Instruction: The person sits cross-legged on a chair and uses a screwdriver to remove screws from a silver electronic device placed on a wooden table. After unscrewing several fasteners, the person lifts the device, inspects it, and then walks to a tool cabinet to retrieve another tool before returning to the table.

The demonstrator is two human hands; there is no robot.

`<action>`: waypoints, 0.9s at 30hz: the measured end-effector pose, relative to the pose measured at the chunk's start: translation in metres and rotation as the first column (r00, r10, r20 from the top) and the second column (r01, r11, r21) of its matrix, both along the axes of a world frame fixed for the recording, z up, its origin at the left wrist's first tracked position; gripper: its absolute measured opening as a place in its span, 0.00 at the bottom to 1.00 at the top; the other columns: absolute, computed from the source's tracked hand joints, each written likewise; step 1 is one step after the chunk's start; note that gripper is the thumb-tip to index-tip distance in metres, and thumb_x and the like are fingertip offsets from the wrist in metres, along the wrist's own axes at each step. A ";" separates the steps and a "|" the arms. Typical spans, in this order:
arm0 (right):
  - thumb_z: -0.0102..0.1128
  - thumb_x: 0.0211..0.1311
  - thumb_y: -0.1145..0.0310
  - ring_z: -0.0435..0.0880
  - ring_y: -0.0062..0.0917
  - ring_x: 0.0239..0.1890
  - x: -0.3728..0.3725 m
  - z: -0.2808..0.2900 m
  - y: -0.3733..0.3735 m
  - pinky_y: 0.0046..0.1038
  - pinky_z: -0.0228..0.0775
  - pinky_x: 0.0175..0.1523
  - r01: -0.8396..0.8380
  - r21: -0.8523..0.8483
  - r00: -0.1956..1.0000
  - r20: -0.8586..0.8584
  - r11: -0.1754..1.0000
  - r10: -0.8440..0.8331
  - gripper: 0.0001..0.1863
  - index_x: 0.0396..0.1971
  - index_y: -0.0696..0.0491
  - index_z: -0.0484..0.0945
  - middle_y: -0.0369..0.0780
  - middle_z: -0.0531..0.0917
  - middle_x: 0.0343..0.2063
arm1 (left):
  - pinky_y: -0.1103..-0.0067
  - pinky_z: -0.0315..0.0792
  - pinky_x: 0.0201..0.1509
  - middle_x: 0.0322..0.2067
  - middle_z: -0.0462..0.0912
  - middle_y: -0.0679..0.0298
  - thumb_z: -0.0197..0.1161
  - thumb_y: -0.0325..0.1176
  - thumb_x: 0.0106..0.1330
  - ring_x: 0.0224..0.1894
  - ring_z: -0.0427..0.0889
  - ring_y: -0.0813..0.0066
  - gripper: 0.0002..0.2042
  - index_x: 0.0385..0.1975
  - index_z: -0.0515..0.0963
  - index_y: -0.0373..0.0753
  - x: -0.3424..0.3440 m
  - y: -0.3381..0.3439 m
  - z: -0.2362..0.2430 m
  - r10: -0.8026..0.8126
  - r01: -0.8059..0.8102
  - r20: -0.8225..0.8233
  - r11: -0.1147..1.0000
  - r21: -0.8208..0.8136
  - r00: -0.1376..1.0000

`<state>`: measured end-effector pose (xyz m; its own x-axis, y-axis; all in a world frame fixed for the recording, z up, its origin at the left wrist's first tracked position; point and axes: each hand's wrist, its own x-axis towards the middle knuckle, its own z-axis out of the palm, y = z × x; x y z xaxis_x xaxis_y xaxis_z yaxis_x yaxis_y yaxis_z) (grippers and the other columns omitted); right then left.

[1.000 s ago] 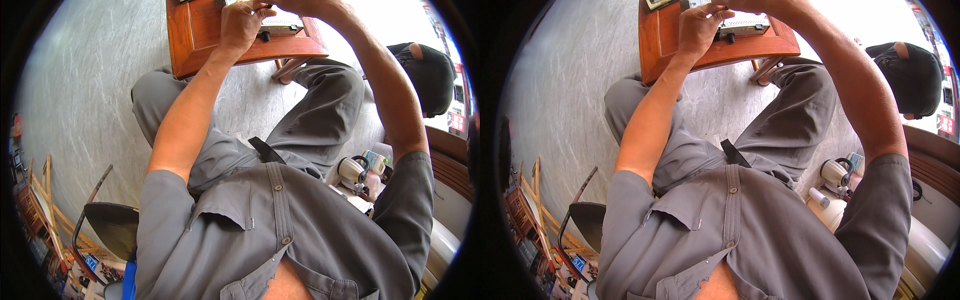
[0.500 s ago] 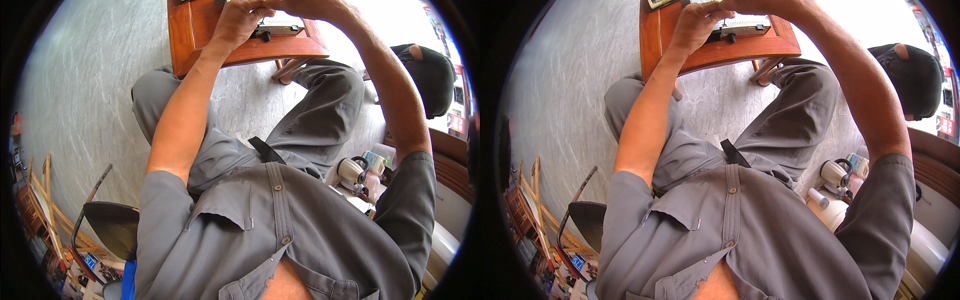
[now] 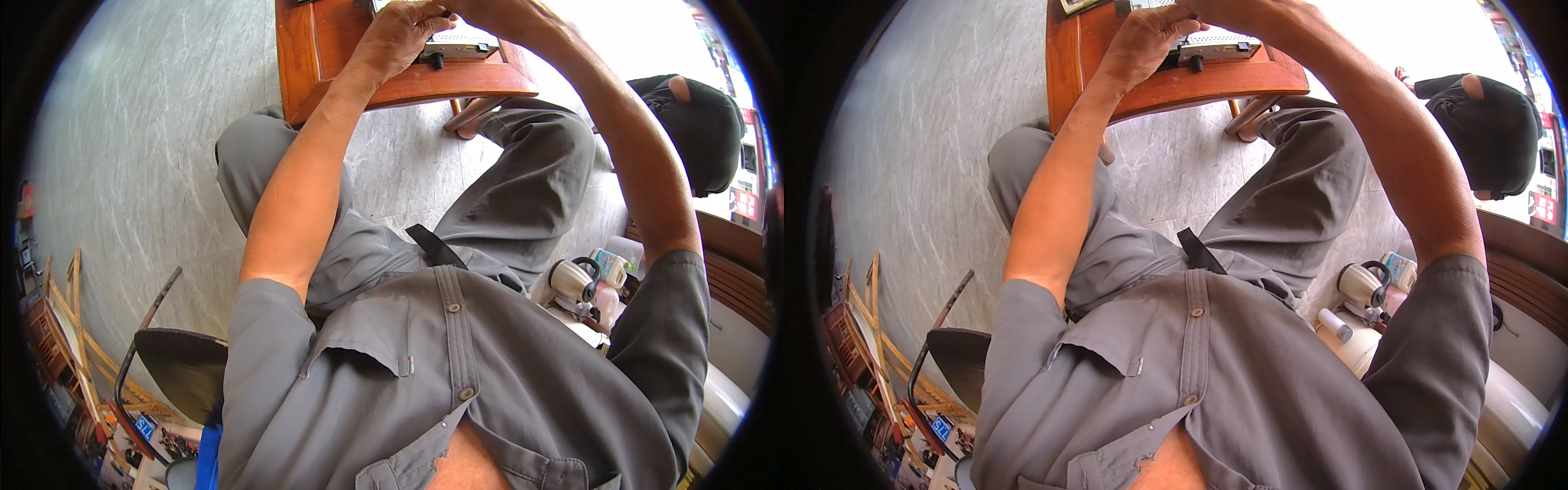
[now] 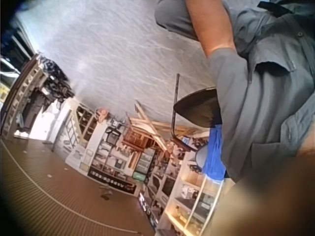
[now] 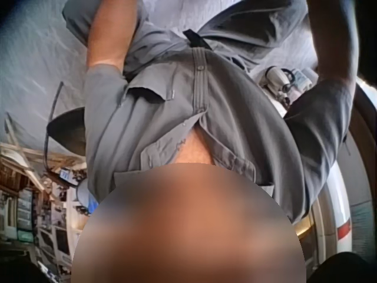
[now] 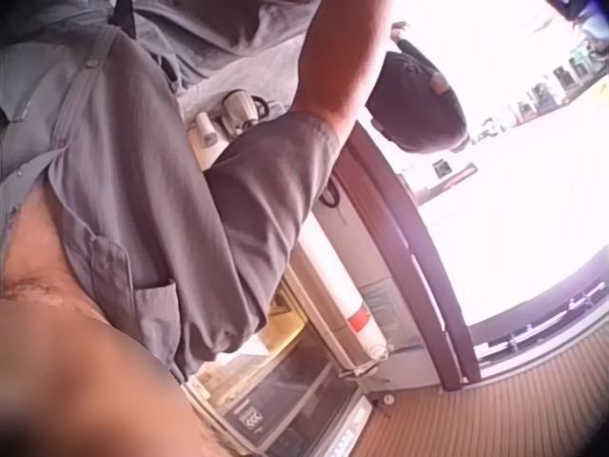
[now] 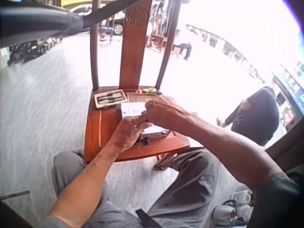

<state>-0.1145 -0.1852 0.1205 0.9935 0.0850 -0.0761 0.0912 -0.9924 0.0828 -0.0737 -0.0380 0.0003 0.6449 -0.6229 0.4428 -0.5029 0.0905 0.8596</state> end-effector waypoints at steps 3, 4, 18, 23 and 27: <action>0.62 0.59 0.60 0.87 0.45 0.30 -0.003 -0.002 -0.004 0.45 0.77 0.37 0.017 0.084 0.998 0.054 0.996 -0.021 0.16 0.26 0.59 0.86 0.53 0.85 0.24 | 0.71 0.78 0.43 0.35 0.90 0.56 0.67 0.31 0.69 0.35 0.88 0.68 0.10 0.46 0.85 0.37 0.001 0.000 0.000 0.008 -0.007 -0.019 0.999 0.032 1.000; 0.62 0.59 0.60 0.87 0.45 0.30 -0.003 -0.001 -0.003 0.45 0.77 0.37 0.030 0.110 0.997 0.064 0.993 -0.037 0.16 0.27 0.59 0.86 0.53 0.85 0.24 | 0.71 0.78 0.43 0.35 0.90 0.56 0.68 0.31 0.69 0.34 0.87 0.68 0.10 0.46 0.85 0.37 -0.001 -0.002 -0.002 0.026 -0.026 -0.006 0.999 -0.035 1.000; 0.69 0.59 0.42 0.85 0.46 0.24 -0.008 0.022 0.020 0.45 0.74 0.33 0.165 0.182 0.985 0.027 0.969 -0.173 0.30 0.23 0.61 0.85 0.54 0.83 0.21 | 0.77 0.78 0.37 0.29 0.90 0.64 0.73 0.29 0.63 0.31 0.85 0.80 0.06 0.38 0.88 0.37 -0.014 -0.005 0.004 0.245 -0.255 -0.130 0.964 -0.072 0.961; 0.64 0.62 0.50 0.86 0.46 0.28 0.004 -0.011 -0.005 0.46 0.75 0.36 -0.009 0.177 0.995 0.102 0.984 -0.009 0.25 0.24 0.61 0.84 0.55 0.83 0.23 | 0.79 0.79 0.47 0.38 0.90 0.65 0.70 0.26 0.66 0.40 0.85 0.82 0.10 0.46 0.86 0.35 -0.006 0.002 0.002 0.071 -0.095 -0.198 0.989 -0.113 0.978; 0.59 0.64 0.56 0.86 0.48 0.32 0.002 -0.003 0.001 0.46 0.76 0.40 -0.032 0.135 0.998 0.055 0.990 0.025 0.21 0.25 0.60 0.83 0.54 0.84 0.26 | 0.81 0.76 0.53 0.42 0.89 0.67 0.66 0.23 0.69 0.44 0.82 0.84 0.10 0.48 0.85 0.34 0.012 0.000 -0.015 -0.225 0.177 -0.219 0.959 -0.220 0.949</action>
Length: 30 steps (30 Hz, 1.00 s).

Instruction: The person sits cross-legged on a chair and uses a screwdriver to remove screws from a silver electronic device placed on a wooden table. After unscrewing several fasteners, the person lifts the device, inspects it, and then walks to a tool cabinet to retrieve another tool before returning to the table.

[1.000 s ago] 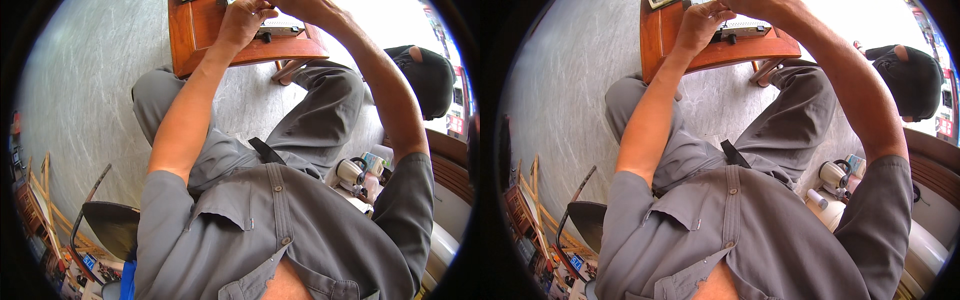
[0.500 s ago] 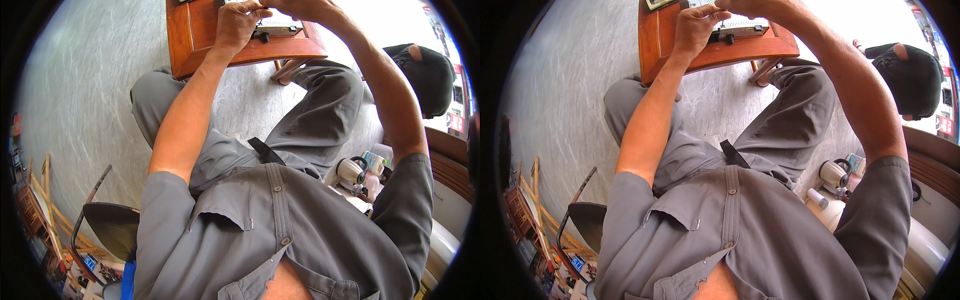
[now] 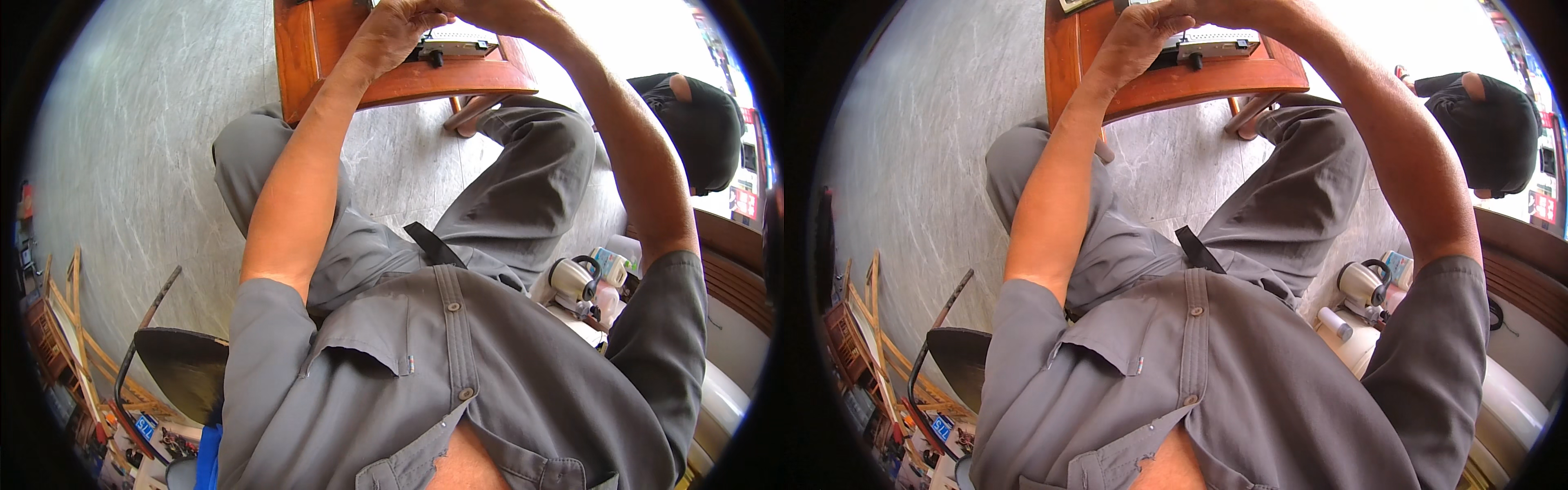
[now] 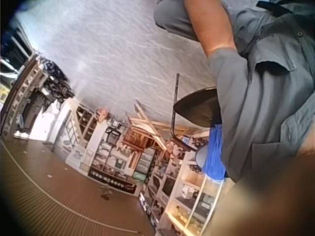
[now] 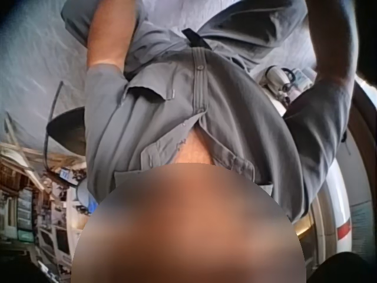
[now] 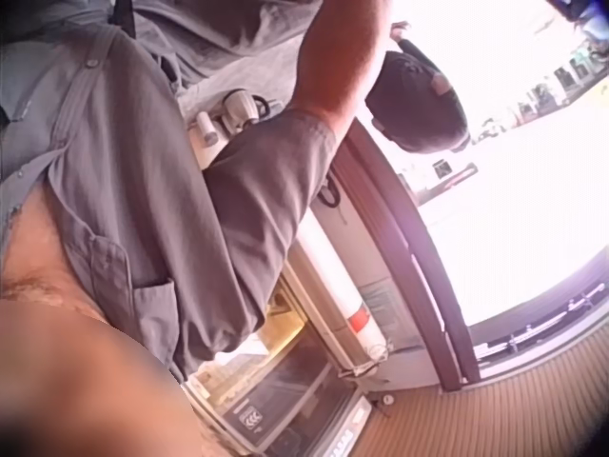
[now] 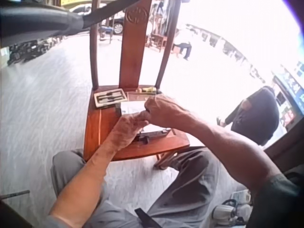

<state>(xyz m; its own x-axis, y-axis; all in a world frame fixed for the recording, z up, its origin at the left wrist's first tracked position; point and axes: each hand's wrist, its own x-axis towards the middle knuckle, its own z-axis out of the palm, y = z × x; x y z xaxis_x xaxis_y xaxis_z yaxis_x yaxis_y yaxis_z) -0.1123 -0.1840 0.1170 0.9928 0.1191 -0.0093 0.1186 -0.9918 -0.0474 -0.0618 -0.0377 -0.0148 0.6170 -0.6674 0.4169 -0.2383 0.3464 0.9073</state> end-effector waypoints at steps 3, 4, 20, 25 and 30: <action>0.57 0.66 0.55 0.86 0.48 0.32 -0.005 0.002 -0.009 0.46 0.76 0.41 -0.039 -0.002 0.999 -0.022 0.999 0.039 0.21 0.25 0.59 0.84 0.54 0.85 0.27 | 0.82 0.76 0.52 0.40 0.89 0.68 0.65 0.22 0.69 0.42 0.81 0.85 0.09 0.46 0.86 0.34 -0.004 -0.004 0.004 0.024 -0.024 0.024 0.999 0.030 0.999; 0.57 0.67 0.55 0.86 0.47 0.32 -0.007 0.005 -0.005 0.46 0.76 0.41 -0.025 -0.011 1.000 -0.018 1.000 0.025 0.21 0.26 0.59 0.84 0.54 0.85 0.27 | 0.81 0.76 0.50 0.39 0.90 0.68 0.66 0.23 0.69 0.41 0.82 0.84 0.08 0.45 0.86 0.35 -0.003 -0.004 0.003 0.063 -0.065 0.070 0.997 0.031 0.996; 0.61 0.68 0.49 0.86 0.44 0.36 -0.010 0.022 0.012 0.46 0.74 0.42 -0.022 -0.047 1.000 -0.018 0.999 0.021 0.24 0.30 0.60 0.83 0.51 0.85 0.29 | 0.81 0.77 0.49 0.37 0.90 0.65 0.68 0.23 0.67 0.41 0.83 0.85 0.10 0.46 0.86 0.37 0.001 -0.003 0.002 0.042 -0.042 0.040 0.999 0.002 0.998; 0.61 0.67 0.45 0.86 0.46 0.34 -0.012 0.024 0.013 0.45 0.74 0.41 0.005 -0.002 1.000 0.010 1.000 -0.005 0.28 0.28 0.60 0.84 0.51 0.85 0.27 | 0.80 0.78 0.46 0.38 0.90 0.68 0.69 0.24 0.66 0.40 0.83 0.85 0.09 0.45 0.86 0.36 -0.001 -0.003 0.004 0.137 -0.144 0.124 0.988 0.051 0.983; 0.61 0.66 0.42 0.86 0.46 0.29 -0.007 0.024 0.019 0.44 0.74 0.37 0.074 -0.117 0.997 0.005 0.990 -0.074 0.31 0.21 0.59 0.86 0.51 0.84 0.22 | 0.80 0.79 0.44 0.39 0.91 0.67 0.73 0.27 0.63 0.40 0.85 0.85 0.10 0.44 0.86 0.35 -0.005 0.000 0.007 0.265 -0.291 0.145 0.936 0.198 0.953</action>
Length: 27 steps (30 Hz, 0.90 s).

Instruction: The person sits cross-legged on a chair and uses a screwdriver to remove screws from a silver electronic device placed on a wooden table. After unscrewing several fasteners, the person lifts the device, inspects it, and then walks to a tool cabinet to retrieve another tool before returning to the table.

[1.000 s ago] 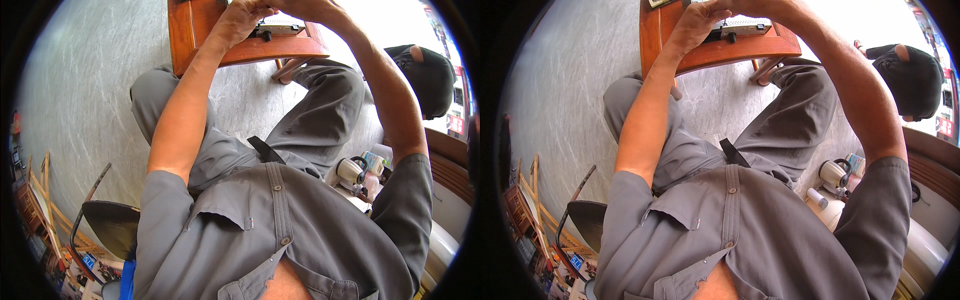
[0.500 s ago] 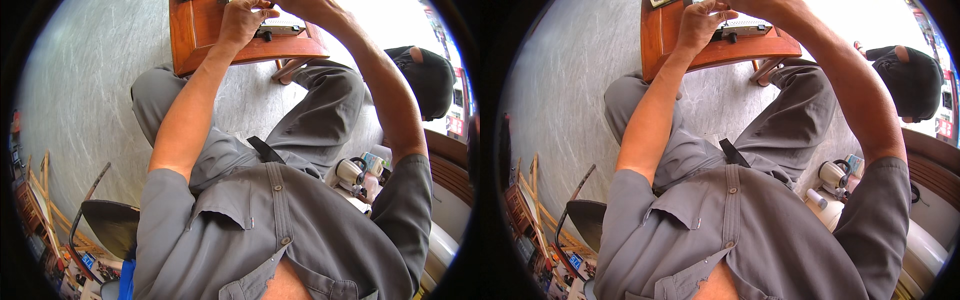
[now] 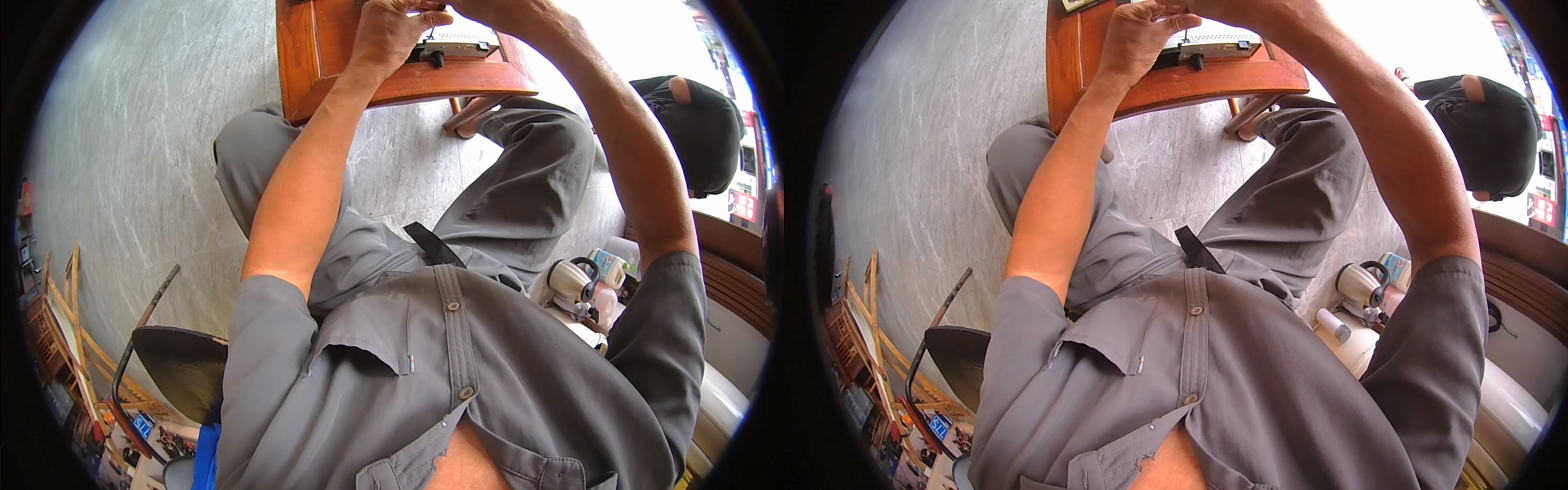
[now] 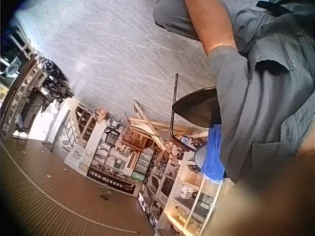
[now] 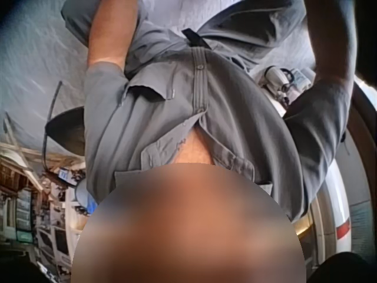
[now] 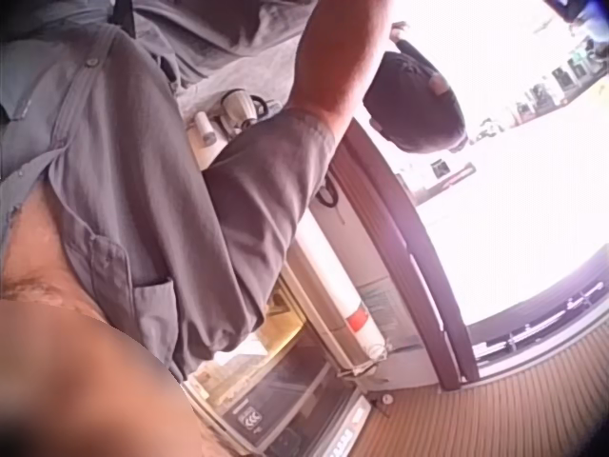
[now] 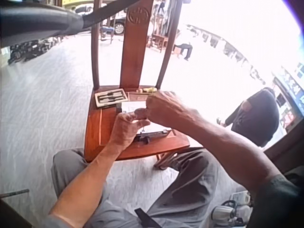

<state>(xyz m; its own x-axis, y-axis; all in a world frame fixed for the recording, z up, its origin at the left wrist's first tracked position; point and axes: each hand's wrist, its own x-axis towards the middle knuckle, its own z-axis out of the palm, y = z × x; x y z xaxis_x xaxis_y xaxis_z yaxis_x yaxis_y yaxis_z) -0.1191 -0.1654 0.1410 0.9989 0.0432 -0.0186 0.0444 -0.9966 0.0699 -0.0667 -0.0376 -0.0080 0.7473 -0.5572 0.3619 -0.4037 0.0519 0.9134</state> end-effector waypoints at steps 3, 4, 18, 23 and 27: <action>0.62 0.65 0.41 0.86 0.45 0.28 -0.005 0.003 0.000 0.44 0.74 0.36 0.022 0.047 1.000 -0.009 0.999 -0.022 0.33 0.18 0.59 0.85 0.51 0.84 0.21 | 0.81 0.79 0.44 0.39 0.91 0.66 0.73 0.27 0.63 0.39 0.84 0.85 0.11 0.44 0.86 0.34 -0.009 -0.001 0.010 -0.072 0.052 -0.136 0.988 -0.145 0.988; 0.63 0.65 0.44 0.86 0.46 0.28 -0.009 0.012 0.002 0.45 0.74 0.36 -0.015 0.123 0.999 -0.030 0.992 0.019 0.30 0.21 0.60 0.85 0.51 0.84 0.22 | 0.81 0.78 0.44 0.39 0.91 0.66 0.73 0.27 0.63 0.39 0.84 0.85 0.11 0.44 0.86 0.34 -0.010 -0.002 0.010 -0.062 0.044 -0.109 0.986 -0.159 0.992; 0.64 0.64 0.50 0.86 0.45 0.33 -0.004 -0.004 -0.011 0.44 0.74 0.38 -0.094 0.021 0.996 -0.003 0.995 0.095 0.22 0.31 0.58 0.84 0.50 0.85 0.27 | 0.78 0.78 0.48 0.38 0.90 0.64 0.70 0.26 0.67 0.41 0.84 0.81 0.09 0.44 0.86 0.33 -0.011 0.002 0.019 -0.081 0.069 -0.085 0.989 -0.132 0.993; 0.63 0.65 0.54 0.86 0.45 0.29 0.001 -0.007 -0.010 0.44 0.74 0.35 -0.071 -0.047 0.997 -0.042 0.996 0.069 0.19 0.29 0.57 0.84 0.49 0.85 0.24 | 0.79 0.79 0.48 0.38 0.90 0.63 0.71 0.25 0.65 0.41 0.84 0.80 0.08 0.42 0.86 0.33 -0.012 0.001 0.018 -0.125 0.073 -0.236 0.973 -0.218 0.964; 0.62 0.66 0.56 0.86 0.45 0.33 -0.003 -0.016 -0.022 0.44 0.74 0.38 -0.142 0.095 0.989 0.061 0.985 0.136 0.17 0.29 0.56 0.84 0.50 0.85 0.26 | 0.79 0.78 0.47 0.36 0.90 0.64 0.71 0.27 0.66 0.40 0.85 0.81 0.09 0.43 0.86 0.34 -0.001 0.003 0.011 -0.143 0.142 0.004 0.981 -0.129 0.990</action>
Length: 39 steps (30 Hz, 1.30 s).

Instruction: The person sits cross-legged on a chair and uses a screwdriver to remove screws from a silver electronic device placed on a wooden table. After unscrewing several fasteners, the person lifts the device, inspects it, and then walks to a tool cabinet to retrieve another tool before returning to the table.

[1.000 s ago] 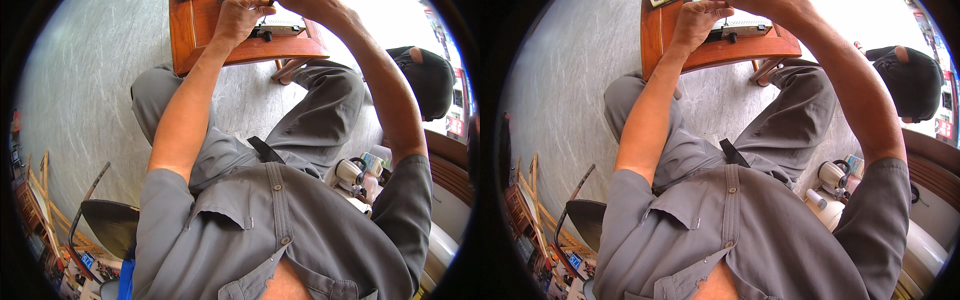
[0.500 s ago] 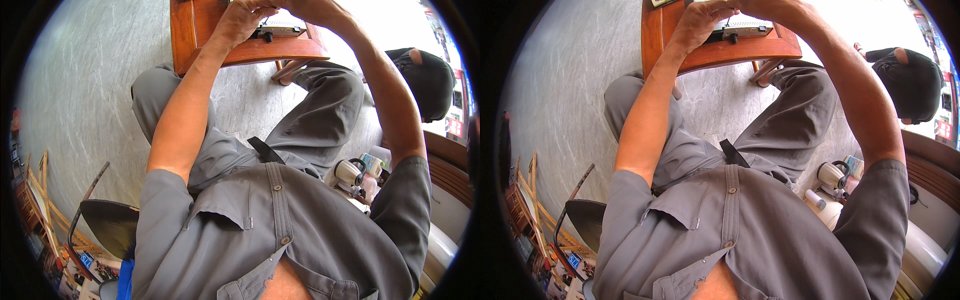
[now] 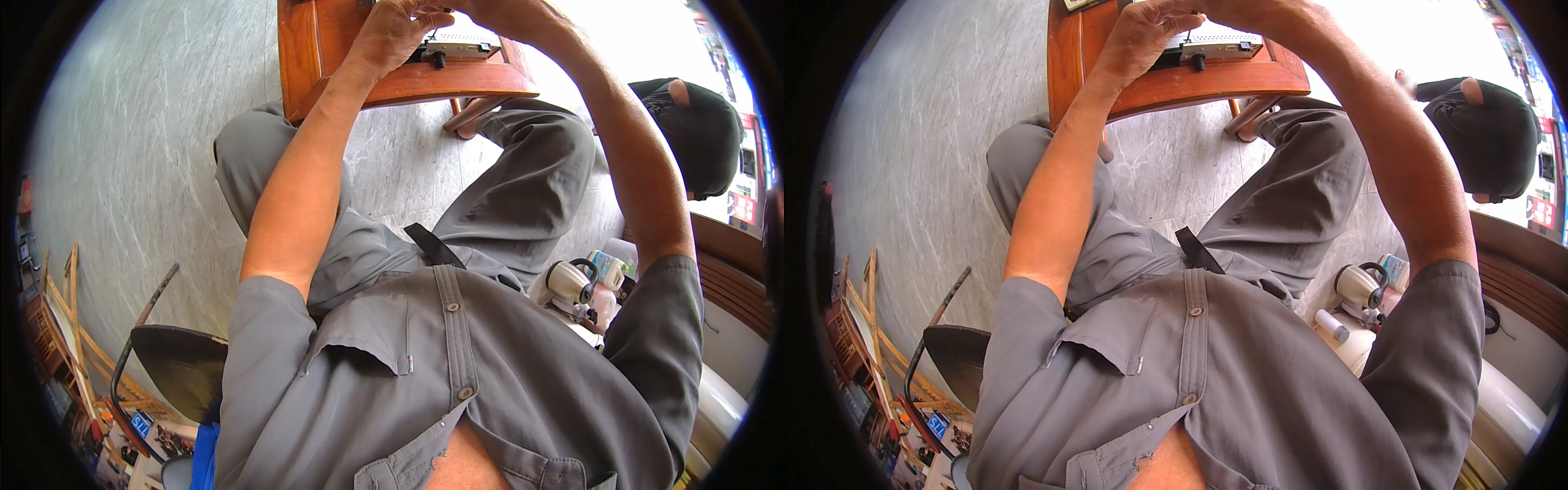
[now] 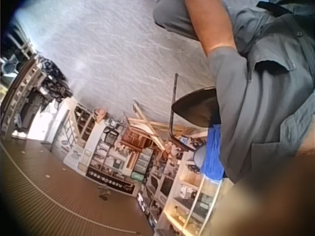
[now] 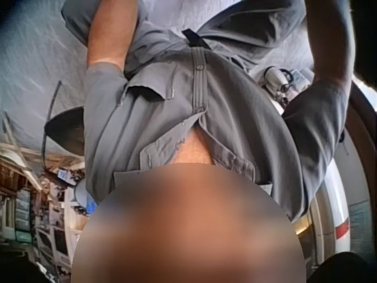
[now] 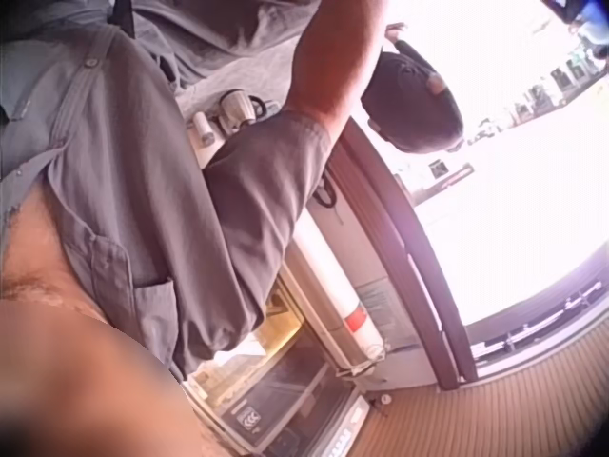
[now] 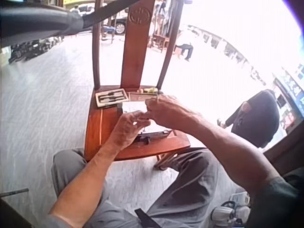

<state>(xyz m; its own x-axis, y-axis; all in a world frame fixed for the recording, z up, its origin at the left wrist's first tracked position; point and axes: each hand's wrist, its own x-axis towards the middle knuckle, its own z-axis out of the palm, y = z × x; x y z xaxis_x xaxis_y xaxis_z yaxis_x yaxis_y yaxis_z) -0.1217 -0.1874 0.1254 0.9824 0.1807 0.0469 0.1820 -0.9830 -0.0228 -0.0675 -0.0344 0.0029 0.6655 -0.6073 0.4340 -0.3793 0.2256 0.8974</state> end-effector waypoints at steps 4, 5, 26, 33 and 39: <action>0.62 0.67 0.55 0.85 0.45 0.36 -0.014 0.012 0.015 0.44 0.74 0.41 -0.035 0.190 0.999 0.011 0.981 0.033 0.18 0.27 0.57 0.83 0.51 0.84 0.28 | 0.79 0.78 0.47 0.35 0.90 0.64 0.70 0.29 0.67 0.38 0.85 0.81 0.09 0.45 0.86 0.35 0.004 0.005 0.001 0.028 -0.030 0.018 0.986 0.166 0.999; 0.62 0.66 0.55 0.85 0.45 0.36 -0.012 0.012 0.015 0.44 0.74 0.41 0.018 0.164 1.000 -0.010 0.986 -0.016 0.19 0.27 0.57 0.83 0.51 0.84 0.28 | 0.79 0.78 0.46 0.35 0.90 0.64 0.70 0.29 0.67 0.38 0.85 0.82 0.09 0.45 0.86 0.35 0.002 0.005 0.004 0.038 -0.038 0.002 0.979 0.202 0.999; 0.59 0.64 0.67 0.86 0.44 0.32 -0.004 -0.011 0.011 0.45 0.76 0.41 -0.038 0.138 0.999 0.013 0.990 0.037 0.09 0.32 0.56 0.83 0.47 0.85 0.25 | 0.62 0.77 0.46 0.32 0.82 0.53 0.67 0.20 0.55 0.40 0.83 0.50 0.07 0.31 0.77 0.38 0.005 0.020 -0.004 0.078 -0.135 0.479 0.987 0.085 0.874; 0.58 0.62 0.70 0.86 0.46 0.33 -0.008 -0.027 0.005 0.44 0.76 0.40 -0.088 0.245 0.989 0.137 0.965 0.055 0.07 0.34 0.57 0.82 0.51 0.85 0.26 | 0.62 0.77 0.44 0.30 0.81 0.53 0.61 0.19 0.57 0.39 0.83 0.49 0.06 0.31 0.76 0.37 0.002 0.014 -0.009 0.128 -0.198 0.496 0.976 0.090 0.859; 0.58 0.58 0.71 0.85 0.48 0.36 -0.004 -0.012 0.006 0.47 0.76 0.43 -0.015 0.219 1.000 -0.024 0.976 0.021 0.10 0.38 0.58 0.81 0.52 0.85 0.29 | 0.61 0.77 0.46 0.31 0.82 0.54 0.58 0.19 0.59 0.40 0.84 0.51 0.04 0.29 0.75 0.37 0.002 0.012 -0.015 0.163 -0.297 0.571 0.943 0.150 0.805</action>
